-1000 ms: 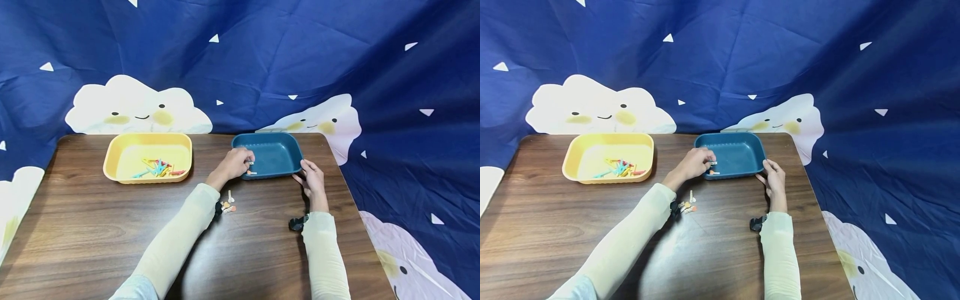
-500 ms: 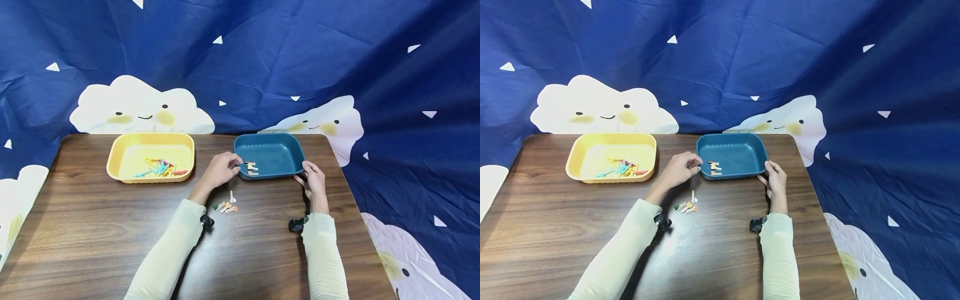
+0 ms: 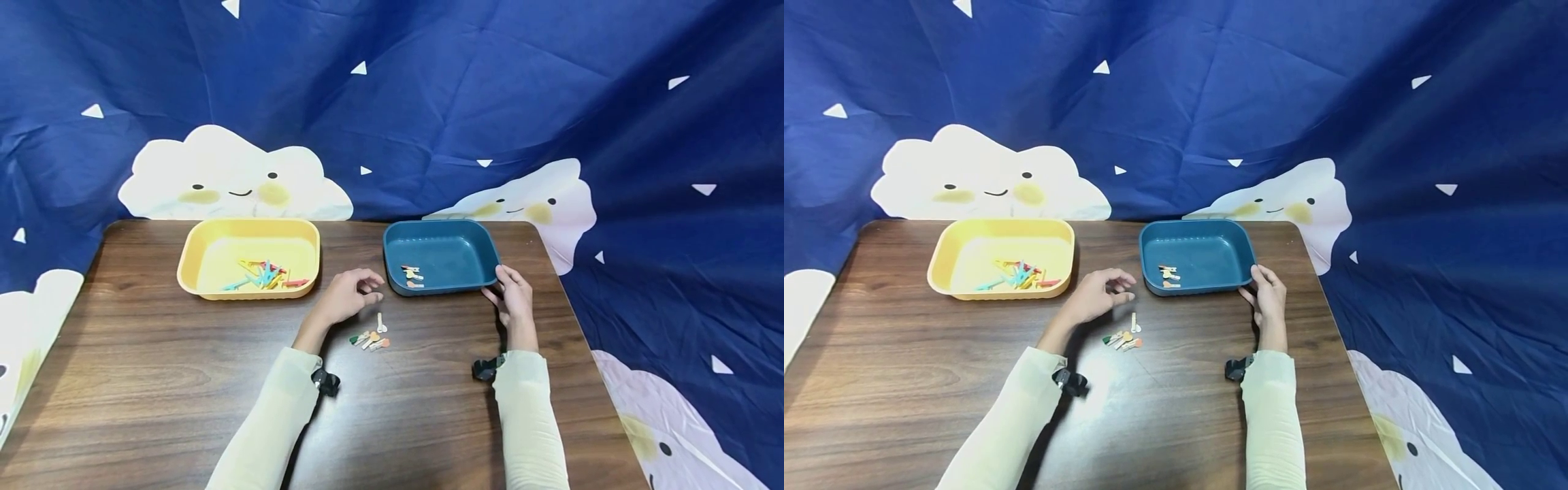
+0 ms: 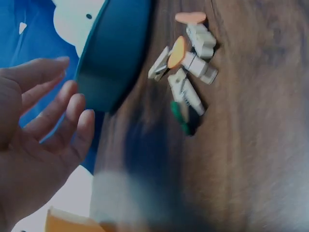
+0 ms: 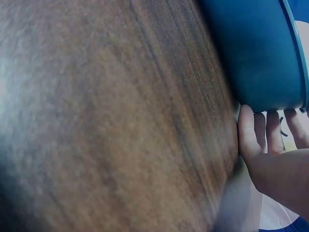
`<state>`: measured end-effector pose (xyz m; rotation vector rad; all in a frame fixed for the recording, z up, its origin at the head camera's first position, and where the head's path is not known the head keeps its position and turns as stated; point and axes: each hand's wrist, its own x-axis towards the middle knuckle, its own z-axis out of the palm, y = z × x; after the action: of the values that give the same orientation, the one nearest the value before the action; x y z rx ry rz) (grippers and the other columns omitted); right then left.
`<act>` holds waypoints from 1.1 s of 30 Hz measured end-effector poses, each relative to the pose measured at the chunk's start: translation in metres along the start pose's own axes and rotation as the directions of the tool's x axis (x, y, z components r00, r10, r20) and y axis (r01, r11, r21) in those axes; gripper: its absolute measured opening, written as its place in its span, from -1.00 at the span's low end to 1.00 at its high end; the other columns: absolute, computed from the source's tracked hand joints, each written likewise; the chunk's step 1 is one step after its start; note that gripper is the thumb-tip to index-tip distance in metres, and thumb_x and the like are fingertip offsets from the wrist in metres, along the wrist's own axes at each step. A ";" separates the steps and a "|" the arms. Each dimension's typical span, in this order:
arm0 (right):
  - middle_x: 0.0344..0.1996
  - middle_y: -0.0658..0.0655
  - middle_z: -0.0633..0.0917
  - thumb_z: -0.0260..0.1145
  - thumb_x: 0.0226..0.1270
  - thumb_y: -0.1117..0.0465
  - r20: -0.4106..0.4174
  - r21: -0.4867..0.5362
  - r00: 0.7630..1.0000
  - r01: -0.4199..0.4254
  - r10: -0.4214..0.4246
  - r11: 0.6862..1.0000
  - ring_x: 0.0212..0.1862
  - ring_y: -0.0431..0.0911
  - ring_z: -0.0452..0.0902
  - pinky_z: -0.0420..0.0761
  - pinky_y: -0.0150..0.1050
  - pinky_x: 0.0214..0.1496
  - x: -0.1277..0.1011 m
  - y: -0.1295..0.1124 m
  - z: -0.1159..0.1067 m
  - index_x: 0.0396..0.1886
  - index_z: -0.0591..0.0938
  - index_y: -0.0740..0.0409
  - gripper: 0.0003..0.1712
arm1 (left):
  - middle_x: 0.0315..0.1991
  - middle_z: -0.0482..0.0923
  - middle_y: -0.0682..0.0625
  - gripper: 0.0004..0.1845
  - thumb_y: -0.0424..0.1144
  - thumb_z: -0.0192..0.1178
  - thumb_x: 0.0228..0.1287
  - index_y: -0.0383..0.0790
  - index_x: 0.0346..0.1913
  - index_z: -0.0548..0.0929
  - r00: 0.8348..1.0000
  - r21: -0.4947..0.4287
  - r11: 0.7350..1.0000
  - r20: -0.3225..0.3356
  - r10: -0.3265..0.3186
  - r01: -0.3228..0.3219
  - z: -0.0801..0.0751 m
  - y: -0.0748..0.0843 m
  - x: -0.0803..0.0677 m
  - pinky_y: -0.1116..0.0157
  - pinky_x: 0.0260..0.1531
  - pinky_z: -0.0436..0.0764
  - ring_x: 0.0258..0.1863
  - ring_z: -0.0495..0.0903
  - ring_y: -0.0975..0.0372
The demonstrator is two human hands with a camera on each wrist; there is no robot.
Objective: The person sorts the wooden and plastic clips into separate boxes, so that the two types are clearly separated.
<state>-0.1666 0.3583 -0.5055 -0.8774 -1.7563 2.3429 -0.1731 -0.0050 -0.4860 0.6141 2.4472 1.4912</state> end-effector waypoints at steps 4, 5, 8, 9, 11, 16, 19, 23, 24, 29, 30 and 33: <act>0.18 0.09 0.55 0.27 0.52 0.12 -0.002 0.001 1.000 -0.001 0.001 1.000 0.13 -0.12 0.55 0.67 -0.14 0.08 0.000 -0.001 0.000 0.20 0.56 0.24 -0.61 | -0.10 0.70 -0.17 -0.71 -0.36 0.43 0.23 -0.36 -0.01 0.71 1.000 -0.068 0.997 -0.003 -0.024 0.024 0.004 -0.004 -0.005 0.15 -0.07 0.63 -0.19 0.64 0.13; 0.16 0.08 0.55 0.27 0.52 0.12 -0.002 0.002 1.000 -0.001 0.001 1.000 0.11 -0.13 0.56 0.68 -0.15 0.07 0.000 -0.001 0.000 0.19 0.56 0.23 -0.62 | -0.10 0.70 -0.18 -0.70 -0.36 0.44 0.22 -0.36 -0.01 0.71 1.000 -0.074 0.997 -0.001 -0.025 0.025 0.006 -0.006 -0.006 0.14 -0.06 0.63 -0.19 0.63 0.13; 0.13 0.09 0.56 0.27 0.52 0.13 -0.004 0.005 1.000 0.000 0.000 1.000 0.08 -0.14 0.57 0.68 -0.15 0.06 -0.001 -0.001 0.000 0.19 0.56 0.24 -0.62 | -0.08 0.69 -0.21 -0.68 -0.37 0.45 0.19 -0.38 0.00 0.70 1.000 -0.087 0.996 0.014 -0.022 0.023 0.011 -0.010 -0.009 0.10 -0.04 0.63 -0.18 0.64 0.10; 0.13 0.09 0.56 0.27 0.52 0.13 -0.004 0.006 1.000 0.000 0.000 1.000 0.08 -0.14 0.57 0.68 -0.14 0.07 -0.001 -0.001 0.000 0.20 0.56 0.24 -0.61 | -0.08 0.69 -0.22 -0.67 -0.38 0.45 0.19 -0.38 0.00 0.70 1.000 -0.095 0.995 0.022 -0.020 0.022 0.012 -0.011 -0.009 0.09 -0.04 0.63 -0.18 0.64 0.09; 0.14 0.11 0.56 0.27 0.52 0.13 -0.004 0.008 1.000 0.000 0.000 1.000 0.09 -0.13 0.57 0.67 -0.12 0.10 -0.001 -0.002 0.000 0.21 0.55 0.26 -0.60 | -0.09 0.69 -0.20 -0.67 -0.37 0.46 0.17 -0.37 0.00 0.70 0.999 -0.102 0.994 0.035 -0.023 0.027 0.016 -0.013 -0.010 0.13 -0.05 0.63 -0.19 0.64 0.10; 0.12 0.07 0.57 0.27 0.52 0.12 -0.005 0.010 1.000 -0.004 0.004 1.000 0.08 -0.14 0.57 0.64 -0.09 0.15 -0.001 -0.001 0.000 0.17 0.58 0.22 -0.64 | -0.18 0.69 -0.15 -0.67 -0.38 0.48 0.13 -0.35 -0.03 0.71 0.998 -0.112 0.993 0.056 -0.035 0.041 0.025 -0.018 -0.015 0.28 -0.14 0.60 -0.25 0.63 0.16; 0.12 0.05 0.57 0.28 0.51 0.12 -0.008 0.011 1.000 -0.006 0.006 1.000 0.08 -0.14 0.57 0.63 -0.08 0.16 -0.001 0.000 0.000 0.16 0.59 0.19 -0.65 | -0.25 0.68 -0.11 -0.67 -0.39 0.48 0.10 -0.35 -0.04 0.71 0.996 -0.107 0.993 0.076 -0.043 0.051 0.030 -0.020 -0.018 0.30 -0.17 0.60 -0.29 0.61 0.18; 0.14 0.07 0.56 0.27 0.52 0.11 -0.004 0.002 1.000 -0.003 0.003 1.000 0.09 -0.14 0.57 0.63 -0.09 0.16 -0.001 0.000 -0.001 0.18 0.57 0.21 -0.62 | -0.31 0.65 -0.04 -0.67 -0.38 0.50 0.07 -0.31 -0.06 0.72 0.993 -0.073 0.994 0.090 -0.078 0.084 0.035 -0.020 -0.020 0.32 -0.19 0.58 -0.31 0.59 0.22; 0.14 0.07 0.56 0.27 0.52 0.11 -0.003 0.002 1.000 -0.003 0.003 1.000 0.08 -0.15 0.57 0.63 -0.09 0.16 -0.001 0.000 -0.001 0.19 0.57 0.22 -0.62 | -0.31 0.65 -0.03 -0.67 -0.37 0.51 0.06 -0.29 -0.07 0.72 0.993 -0.057 0.994 0.085 -0.084 0.089 0.036 -0.020 -0.020 0.32 -0.19 0.57 -0.30 0.58 0.22; 0.13 0.05 0.56 0.28 0.51 0.10 -0.003 0.003 1.000 -0.007 0.007 1.000 0.07 -0.16 0.58 0.61 -0.08 0.19 -0.001 0.000 -0.002 0.16 0.59 0.18 -0.64 | -0.30 0.60 -0.01 -0.67 -0.37 0.52 0.04 -0.24 -0.09 0.73 0.994 0.028 0.995 0.057 -0.093 0.091 0.040 -0.021 -0.021 0.31 -0.20 0.56 -0.29 0.56 0.23; 0.13 0.05 0.56 0.29 0.50 0.10 -0.002 0.006 1.000 -0.008 0.008 1.000 0.08 -0.16 0.58 0.61 -0.08 0.19 -0.001 0.000 -0.002 0.16 0.59 0.17 -0.65 | -0.30 0.59 0.00 -0.67 -0.37 0.52 0.03 -0.23 -0.09 0.74 0.995 0.047 0.995 0.051 -0.091 0.088 0.041 -0.021 -0.021 0.31 -0.21 0.56 -0.29 0.55 0.24; 0.13 0.04 0.56 0.29 0.50 0.10 -0.001 0.007 1.000 -0.006 0.006 1.000 0.08 -0.15 0.57 0.61 -0.08 0.19 -0.001 0.000 -0.001 0.14 0.60 0.16 -0.66 | -0.32 0.54 0.02 -0.68 -0.36 0.52 0.03 -0.21 -0.11 0.74 0.996 0.099 0.992 0.039 -0.086 0.082 0.042 -0.023 -0.021 0.32 -0.24 0.54 -0.32 0.51 0.28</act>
<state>-0.1650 0.3590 -0.5054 -0.8837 -1.7461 2.3504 -0.1433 0.0101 -0.5264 0.5480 2.4916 1.3204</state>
